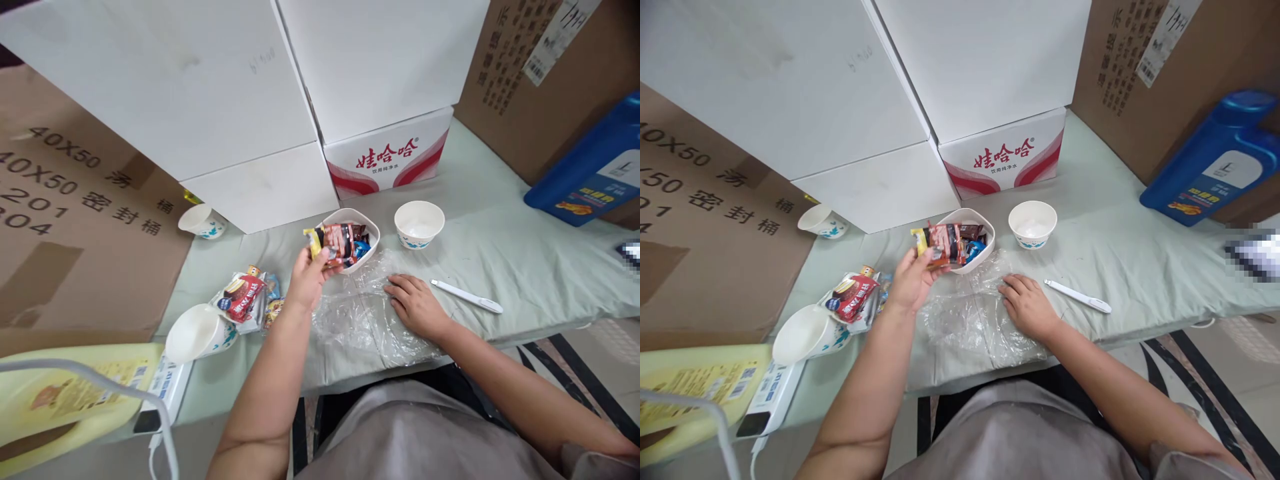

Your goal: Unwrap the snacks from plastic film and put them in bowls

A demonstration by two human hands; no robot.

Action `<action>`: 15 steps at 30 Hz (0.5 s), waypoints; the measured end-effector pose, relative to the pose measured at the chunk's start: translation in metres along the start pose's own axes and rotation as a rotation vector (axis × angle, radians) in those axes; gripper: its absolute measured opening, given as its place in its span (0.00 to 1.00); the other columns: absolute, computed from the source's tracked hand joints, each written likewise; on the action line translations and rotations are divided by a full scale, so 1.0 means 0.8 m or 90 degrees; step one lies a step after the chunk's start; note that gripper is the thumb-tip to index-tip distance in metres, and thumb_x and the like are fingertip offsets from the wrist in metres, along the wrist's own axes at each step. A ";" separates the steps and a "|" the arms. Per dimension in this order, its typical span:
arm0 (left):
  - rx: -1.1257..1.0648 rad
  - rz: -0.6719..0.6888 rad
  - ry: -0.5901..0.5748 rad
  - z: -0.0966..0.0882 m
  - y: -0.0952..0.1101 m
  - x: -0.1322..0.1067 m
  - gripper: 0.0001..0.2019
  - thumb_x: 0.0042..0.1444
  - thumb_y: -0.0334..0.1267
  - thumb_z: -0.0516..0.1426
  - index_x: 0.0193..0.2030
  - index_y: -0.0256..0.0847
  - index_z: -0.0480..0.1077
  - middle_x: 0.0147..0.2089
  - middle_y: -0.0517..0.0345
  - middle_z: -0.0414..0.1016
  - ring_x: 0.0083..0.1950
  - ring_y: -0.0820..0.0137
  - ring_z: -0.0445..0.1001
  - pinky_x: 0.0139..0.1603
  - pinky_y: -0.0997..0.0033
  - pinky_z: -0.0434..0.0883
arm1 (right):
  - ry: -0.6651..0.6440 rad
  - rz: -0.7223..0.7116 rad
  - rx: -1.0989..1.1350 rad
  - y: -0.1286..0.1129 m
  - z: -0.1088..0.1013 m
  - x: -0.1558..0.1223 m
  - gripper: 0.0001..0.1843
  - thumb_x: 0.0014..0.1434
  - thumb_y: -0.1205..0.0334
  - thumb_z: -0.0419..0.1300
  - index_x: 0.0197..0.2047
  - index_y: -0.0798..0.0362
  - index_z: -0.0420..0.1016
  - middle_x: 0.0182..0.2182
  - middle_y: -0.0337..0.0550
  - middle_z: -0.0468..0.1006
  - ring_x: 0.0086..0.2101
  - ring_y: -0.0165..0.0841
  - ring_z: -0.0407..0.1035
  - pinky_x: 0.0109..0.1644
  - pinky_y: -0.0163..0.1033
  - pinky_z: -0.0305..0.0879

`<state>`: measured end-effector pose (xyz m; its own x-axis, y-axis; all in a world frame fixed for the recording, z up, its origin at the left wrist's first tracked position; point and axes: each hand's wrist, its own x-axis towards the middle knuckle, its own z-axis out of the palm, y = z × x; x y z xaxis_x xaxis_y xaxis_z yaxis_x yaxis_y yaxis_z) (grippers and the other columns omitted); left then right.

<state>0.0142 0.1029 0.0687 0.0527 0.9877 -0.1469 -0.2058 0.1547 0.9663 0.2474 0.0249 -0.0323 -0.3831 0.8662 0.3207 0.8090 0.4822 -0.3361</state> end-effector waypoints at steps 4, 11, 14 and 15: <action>0.120 -0.023 -0.028 0.004 0.011 0.025 0.29 0.50 0.56 0.63 0.53 0.42 0.64 0.54 0.47 0.72 0.43 0.65 0.79 0.41 0.66 0.76 | 0.001 -0.003 0.001 0.001 -0.001 -0.001 0.16 0.65 0.64 0.53 0.53 0.56 0.75 0.55 0.53 0.73 0.55 0.45 0.64 0.58 0.53 0.63; 0.528 0.288 -0.100 0.019 -0.030 -0.054 0.09 0.62 0.38 0.54 0.47 0.40 0.71 0.41 0.55 0.76 0.38 0.72 0.75 0.40 0.72 0.73 | 0.003 0.001 -0.013 0.000 0.001 -0.001 0.16 0.65 0.63 0.53 0.53 0.56 0.74 0.56 0.53 0.73 0.56 0.45 0.63 0.59 0.52 0.62; 0.694 0.303 -0.353 0.028 -0.060 -0.090 0.10 0.61 0.35 0.55 0.48 0.41 0.73 0.49 0.52 0.77 0.51 0.65 0.75 0.54 0.63 0.72 | -0.004 0.001 -0.034 -0.002 0.002 -0.001 0.17 0.65 0.63 0.54 0.54 0.57 0.74 0.58 0.54 0.71 0.58 0.46 0.62 0.61 0.53 0.61; 0.769 0.299 -0.345 0.026 -0.069 -0.096 0.12 0.60 0.35 0.56 0.50 0.41 0.72 0.55 0.49 0.74 0.57 0.60 0.71 0.59 0.57 0.70 | -0.012 0.000 -0.041 -0.003 0.002 -0.002 0.17 0.65 0.62 0.55 0.55 0.57 0.73 0.58 0.54 0.70 0.58 0.47 0.61 0.61 0.53 0.61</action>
<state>0.0421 0.0184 0.0310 0.6370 0.7680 0.0669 0.6320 -0.5700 0.5251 0.2456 0.0228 -0.0332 -0.3902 0.8691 0.3041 0.8361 0.4728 -0.2783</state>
